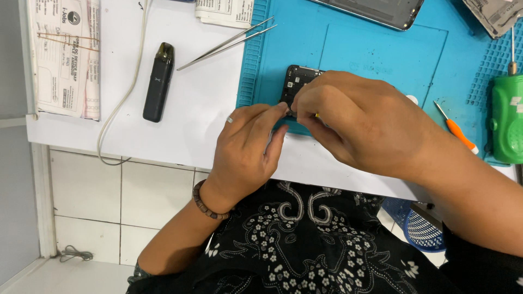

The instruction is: The person disassembles a smartphone by removing screws from the internal frame using a screwdriver and places them on a blue mat. The person then reassembles the device by screwing the components back together and closes the back cover.

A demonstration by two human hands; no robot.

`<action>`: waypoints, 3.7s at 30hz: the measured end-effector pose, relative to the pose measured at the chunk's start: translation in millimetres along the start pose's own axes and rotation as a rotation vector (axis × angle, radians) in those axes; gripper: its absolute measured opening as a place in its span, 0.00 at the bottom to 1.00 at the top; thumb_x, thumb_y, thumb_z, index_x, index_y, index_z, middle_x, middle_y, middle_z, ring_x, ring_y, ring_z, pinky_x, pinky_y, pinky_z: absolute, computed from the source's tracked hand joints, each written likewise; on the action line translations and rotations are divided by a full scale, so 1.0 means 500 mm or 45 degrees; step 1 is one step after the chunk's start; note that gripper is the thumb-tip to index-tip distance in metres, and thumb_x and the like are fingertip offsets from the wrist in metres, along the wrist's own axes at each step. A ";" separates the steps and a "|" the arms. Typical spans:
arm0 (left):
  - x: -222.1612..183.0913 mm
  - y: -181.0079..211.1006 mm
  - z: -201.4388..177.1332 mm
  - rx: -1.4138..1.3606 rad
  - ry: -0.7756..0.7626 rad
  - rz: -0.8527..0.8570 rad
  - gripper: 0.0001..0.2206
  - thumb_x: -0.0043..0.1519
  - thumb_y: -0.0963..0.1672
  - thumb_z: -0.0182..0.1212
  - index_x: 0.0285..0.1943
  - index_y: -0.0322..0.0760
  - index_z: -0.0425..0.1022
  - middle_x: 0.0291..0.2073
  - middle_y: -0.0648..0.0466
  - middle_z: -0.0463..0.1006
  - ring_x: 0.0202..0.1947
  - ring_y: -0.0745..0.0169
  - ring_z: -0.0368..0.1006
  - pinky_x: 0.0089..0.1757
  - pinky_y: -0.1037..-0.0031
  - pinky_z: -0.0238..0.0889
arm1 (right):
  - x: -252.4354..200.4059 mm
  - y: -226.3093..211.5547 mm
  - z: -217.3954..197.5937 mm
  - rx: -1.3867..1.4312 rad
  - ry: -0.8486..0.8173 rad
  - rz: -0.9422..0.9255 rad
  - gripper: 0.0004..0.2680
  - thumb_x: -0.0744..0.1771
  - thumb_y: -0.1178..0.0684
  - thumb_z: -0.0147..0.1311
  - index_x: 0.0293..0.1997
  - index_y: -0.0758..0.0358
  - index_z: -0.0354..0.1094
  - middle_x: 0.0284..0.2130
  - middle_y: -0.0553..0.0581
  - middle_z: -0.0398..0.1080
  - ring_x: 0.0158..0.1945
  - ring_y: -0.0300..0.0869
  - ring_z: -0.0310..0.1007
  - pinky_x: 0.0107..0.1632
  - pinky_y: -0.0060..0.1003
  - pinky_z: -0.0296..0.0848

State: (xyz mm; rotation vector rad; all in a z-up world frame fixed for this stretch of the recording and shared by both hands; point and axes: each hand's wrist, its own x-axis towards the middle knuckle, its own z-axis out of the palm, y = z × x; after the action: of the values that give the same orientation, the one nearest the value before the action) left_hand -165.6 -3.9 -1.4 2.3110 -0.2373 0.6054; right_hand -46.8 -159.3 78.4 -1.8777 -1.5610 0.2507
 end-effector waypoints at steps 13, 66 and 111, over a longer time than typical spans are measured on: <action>-0.005 -0.004 0.000 -0.075 0.044 -0.063 0.10 0.62 0.36 0.56 0.52 0.26 0.67 0.42 0.47 0.78 0.43 0.52 0.73 0.46 0.66 0.68 | -0.021 0.007 0.026 -0.527 0.178 -0.149 0.13 0.69 0.49 0.59 0.33 0.66 0.60 0.19 0.55 0.57 0.20 0.45 0.55 0.23 0.38 0.56; 0.015 -0.010 -0.006 -0.094 0.021 -0.215 0.12 0.60 0.38 0.57 0.53 0.30 0.67 0.38 0.53 0.80 0.44 0.53 0.69 0.46 0.63 0.60 | -0.011 0.024 0.042 -0.445 0.336 -0.255 0.11 0.67 0.62 0.60 0.30 0.66 0.56 0.18 0.55 0.55 0.20 0.45 0.47 0.21 0.37 0.51; 0.022 0.007 -0.003 -0.022 -0.024 -0.235 0.12 0.59 0.39 0.60 0.50 0.29 0.67 0.38 0.51 0.80 0.47 0.55 0.69 0.51 0.65 0.59 | -0.058 0.022 -0.044 0.056 0.299 -0.037 0.02 0.67 0.61 0.50 0.39 0.68 0.66 0.38 0.62 0.71 0.42 0.54 0.74 0.44 0.45 0.75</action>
State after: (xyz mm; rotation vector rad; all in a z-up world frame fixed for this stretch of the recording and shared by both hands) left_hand -157.7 -5.3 6.8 2.2910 -0.0364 0.4868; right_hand -33.9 -194.8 80.7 -1.7792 -1.4109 0.0483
